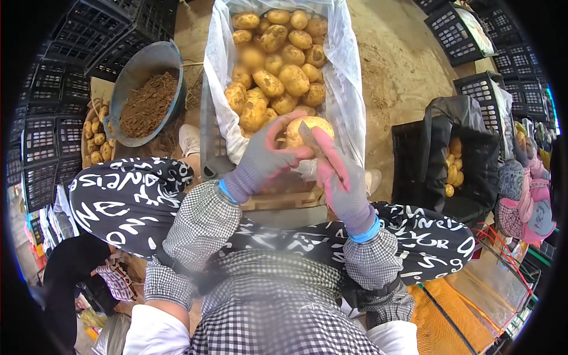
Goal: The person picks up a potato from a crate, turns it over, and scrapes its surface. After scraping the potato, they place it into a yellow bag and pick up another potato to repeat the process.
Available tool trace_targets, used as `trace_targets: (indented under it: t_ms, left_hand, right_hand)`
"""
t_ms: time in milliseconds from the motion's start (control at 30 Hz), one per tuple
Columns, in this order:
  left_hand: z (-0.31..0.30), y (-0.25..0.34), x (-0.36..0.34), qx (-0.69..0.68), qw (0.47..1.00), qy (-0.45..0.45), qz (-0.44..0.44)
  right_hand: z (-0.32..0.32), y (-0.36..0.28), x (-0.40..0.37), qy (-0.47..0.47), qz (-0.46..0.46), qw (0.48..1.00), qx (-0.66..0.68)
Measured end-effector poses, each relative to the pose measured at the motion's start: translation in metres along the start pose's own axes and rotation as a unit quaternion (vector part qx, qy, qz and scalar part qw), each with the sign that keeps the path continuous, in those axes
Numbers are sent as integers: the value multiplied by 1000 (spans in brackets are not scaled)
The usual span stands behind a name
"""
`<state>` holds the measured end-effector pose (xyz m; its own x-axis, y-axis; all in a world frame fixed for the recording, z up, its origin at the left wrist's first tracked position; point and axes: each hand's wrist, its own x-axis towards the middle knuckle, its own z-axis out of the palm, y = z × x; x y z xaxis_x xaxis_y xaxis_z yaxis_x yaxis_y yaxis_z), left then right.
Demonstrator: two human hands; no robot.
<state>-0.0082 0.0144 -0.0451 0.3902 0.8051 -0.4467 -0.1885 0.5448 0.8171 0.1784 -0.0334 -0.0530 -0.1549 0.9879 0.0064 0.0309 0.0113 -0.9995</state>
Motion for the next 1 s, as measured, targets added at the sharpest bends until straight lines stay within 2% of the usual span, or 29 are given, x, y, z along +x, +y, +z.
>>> trace_targets:
  t_ms: [133, 167, 233, 333, 400, 600, 667, 700, 767, 800, 833, 900, 967, 1000]
  left_hand:
    - [-3, 1, 0, -5, 1000, -8, -29]
    - [-3, 1, 1, -18, 999, -15, -40]
    - [-2, 1, 0, 21, 999, -10, -26]
    - [-7, 4, -3, 25, 999, -33, -7]
    - [-5, 8, -3, -14, 998, -61, 0]
    - [5, -1, -4, -114, 984, -134, -12]
    - [11, -7, -2, -127, 982, -137, -15]
    - [9, -12, 2, -65, 989, -134, -12]
    - [-2, -19, 15, 62, 991, -118, -6]
    - [-3, -13, 21, 378, 914, -22, 148]
    - [-19, -15, 32, 500, 847, -9, 180]
    - [-62, -27, 51, 712, 663, 10, 232]
    - [-71, -4, 46, 825, 561, -70, 0]
    - [-75, 6, 43, 854, 494, -108, -120]
  right_hand:
    - [3, -3, 1, 11, 28, 999, -41]
    - [3, -11, -1, -8, 53, 993, -104]
    - [1, -13, -2, 22, 68, 990, -122]
    - [-6, -3, 3, 148, 46, 988, -25]
    - [-16, -5, 8, 201, 38, 979, -18]
    - [7, -20, 8, 61, 46, 994, 82]
    - [2, -13, 4, 87, 82, 988, 102]
    - [0, -10, 4, 96, 97, 984, 116]
    - [-18, -12, 5, 219, 71, 963, 140]
    - [-46, -1, 4, 264, 83, 954, 111]
    - [-80, 10, 4, 307, 97, 943, 80]
    - [-125, 9, 15, 436, 67, 843, 309]
    - [-184, 34, 11, 426, -92, 800, 413]
    - [-214, 47, 4, 453, -98, 781, 419]
